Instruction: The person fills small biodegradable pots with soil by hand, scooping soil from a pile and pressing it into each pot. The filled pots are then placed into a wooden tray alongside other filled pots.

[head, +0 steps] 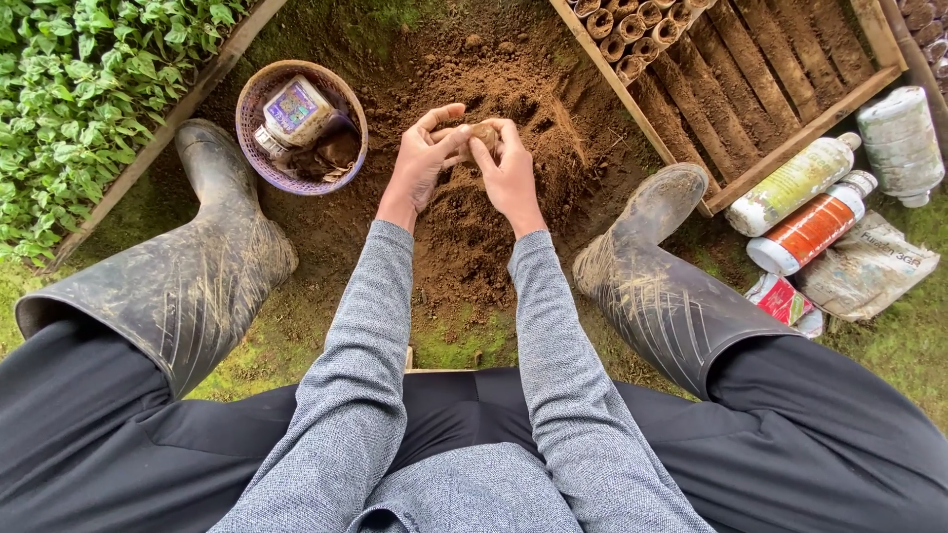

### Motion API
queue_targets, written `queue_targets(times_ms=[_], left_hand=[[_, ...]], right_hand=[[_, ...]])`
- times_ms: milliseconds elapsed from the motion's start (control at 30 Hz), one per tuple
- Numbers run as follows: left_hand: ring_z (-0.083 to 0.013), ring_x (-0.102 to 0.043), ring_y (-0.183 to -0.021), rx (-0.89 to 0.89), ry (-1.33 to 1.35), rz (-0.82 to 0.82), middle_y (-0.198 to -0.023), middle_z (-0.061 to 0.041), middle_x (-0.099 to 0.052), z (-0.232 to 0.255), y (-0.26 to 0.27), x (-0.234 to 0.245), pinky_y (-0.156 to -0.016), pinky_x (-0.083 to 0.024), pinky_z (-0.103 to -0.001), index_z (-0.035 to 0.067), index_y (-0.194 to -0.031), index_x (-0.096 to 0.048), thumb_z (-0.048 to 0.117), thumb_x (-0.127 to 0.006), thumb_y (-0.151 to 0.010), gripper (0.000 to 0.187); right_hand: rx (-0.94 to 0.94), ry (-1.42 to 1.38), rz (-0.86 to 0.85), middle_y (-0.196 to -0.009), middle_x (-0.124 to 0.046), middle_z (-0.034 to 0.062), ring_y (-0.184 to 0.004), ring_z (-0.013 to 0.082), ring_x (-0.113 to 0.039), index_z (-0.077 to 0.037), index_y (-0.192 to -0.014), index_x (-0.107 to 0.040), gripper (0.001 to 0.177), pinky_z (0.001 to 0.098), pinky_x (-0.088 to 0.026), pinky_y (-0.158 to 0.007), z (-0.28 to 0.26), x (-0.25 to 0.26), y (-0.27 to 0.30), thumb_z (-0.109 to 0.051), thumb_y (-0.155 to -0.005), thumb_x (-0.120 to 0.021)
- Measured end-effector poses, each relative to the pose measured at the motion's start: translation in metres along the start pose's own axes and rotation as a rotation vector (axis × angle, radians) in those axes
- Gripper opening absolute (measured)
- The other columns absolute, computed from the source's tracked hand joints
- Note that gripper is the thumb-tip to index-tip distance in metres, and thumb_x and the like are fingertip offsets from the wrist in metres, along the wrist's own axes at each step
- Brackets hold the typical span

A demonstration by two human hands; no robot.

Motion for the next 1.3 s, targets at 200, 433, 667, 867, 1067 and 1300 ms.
queue_targets(times_ms=[200, 433, 667, 867, 1067, 1300], left_hand=[[-0.0206, -0.079, -0.075, 0.078, 0.171, -0.133, -0.104, -0.02, -0.077, -0.035, -0.019, 0.019, -0.074, -0.068, -0.034, 0.002, -0.136, -0.055, 0.018, -0.078, -0.092, 0.052], [-0.0235, -0.075, -0.093, -0.065, 0.452, -0.039, -0.116, -0.021, -0.071, -0.01, -0.013, 0.02, -0.081, -0.067, -0.029, -0.001, -0.151, -0.042, -0.004, -0.081, -0.081, 0.08], [-0.0132, -0.08, -0.079, -0.364, -0.503, 0.227, -0.102, -0.015, -0.082, 0.012, 0.0, 0.047, -0.065, -0.066, -0.019, -0.001, -0.152, -0.033, -0.001, -0.066, -0.096, 0.065], [-0.0114, -0.077, -0.059, -0.421, -0.73, 0.245, -0.087, -0.008, -0.083, 0.016, 0.001, 0.053, -0.054, -0.067, -0.018, -0.002, -0.152, -0.03, -0.006, -0.06, -0.099, 0.061], [-0.0085, -0.059, -0.052, -0.486, -0.829, 0.235, -0.093, -0.006, -0.083, 0.005, 0.002, 0.059, -0.043, -0.05, -0.021, 0.011, -0.158, -0.024, -0.005, -0.056, -0.101, 0.067], [-0.0071, -0.035, -0.051, -0.371, -0.71, 0.217, -0.063, 0.004, -0.05, 0.004, 0.007, 0.056, -0.046, -0.028, -0.023, 0.009, -0.164, -0.015, 0.013, -0.043, -0.112, 0.059]], right_hand=[[-0.128, 0.097, -0.165, -0.089, -0.072, 0.0102, -0.08, 0.0196, -0.065, -0.013, -0.12, -0.061, 0.018, 0.0378, -0.052, -0.082, 0.023, -0.011, -0.018, -0.015, -0.102, -0.061], [-0.18, 0.225, -0.455, -0.094, -0.064, 0.0052, -0.059, 0.0075, -0.049, -0.01, -0.132, -0.052, 0.051, 0.0191, -0.045, -0.052, -0.014, -0.012, -0.054, -0.001, -0.085, -0.07], [0.272, 0.952, -0.514, -0.138, -0.062, 0.0154, -0.119, 0.0293, -0.061, -0.008, -0.151, -0.042, 0.08, 0.0442, -0.05, -0.101, 0.011, 0.015, -0.074, -0.026, -0.084, -0.082], [0.542, 1.333, -0.45, -0.158, -0.035, 0.0202, -0.145, 0.0365, -0.032, -0.009, -0.155, -0.036, 0.086, 0.0553, -0.028, -0.115, 0.063, -0.002, -0.034, -0.067, -0.095, -0.055], [0.58, 1.292, -0.105, -0.149, -0.037, 0.0211, -0.136, 0.0363, -0.039, -0.008, -0.147, -0.037, 0.081, 0.0506, -0.033, -0.114, 0.082, -0.017, 0.002, -0.063, -0.097, -0.067], [0.594, 1.278, -0.091, -0.143, -0.041, 0.0197, -0.13, 0.0345, -0.044, -0.011, -0.149, -0.034, 0.069, 0.0486, -0.034, -0.115, 0.109, -0.009, 0.008, -0.049, -0.101, -0.066]])
Point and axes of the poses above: each hand's wrist, its own y-axis away from the middle knuckle, its own x-axis out of the back of the hand, z = x × y, the point moved 2 cm from there along -y, towards the middle knuckle
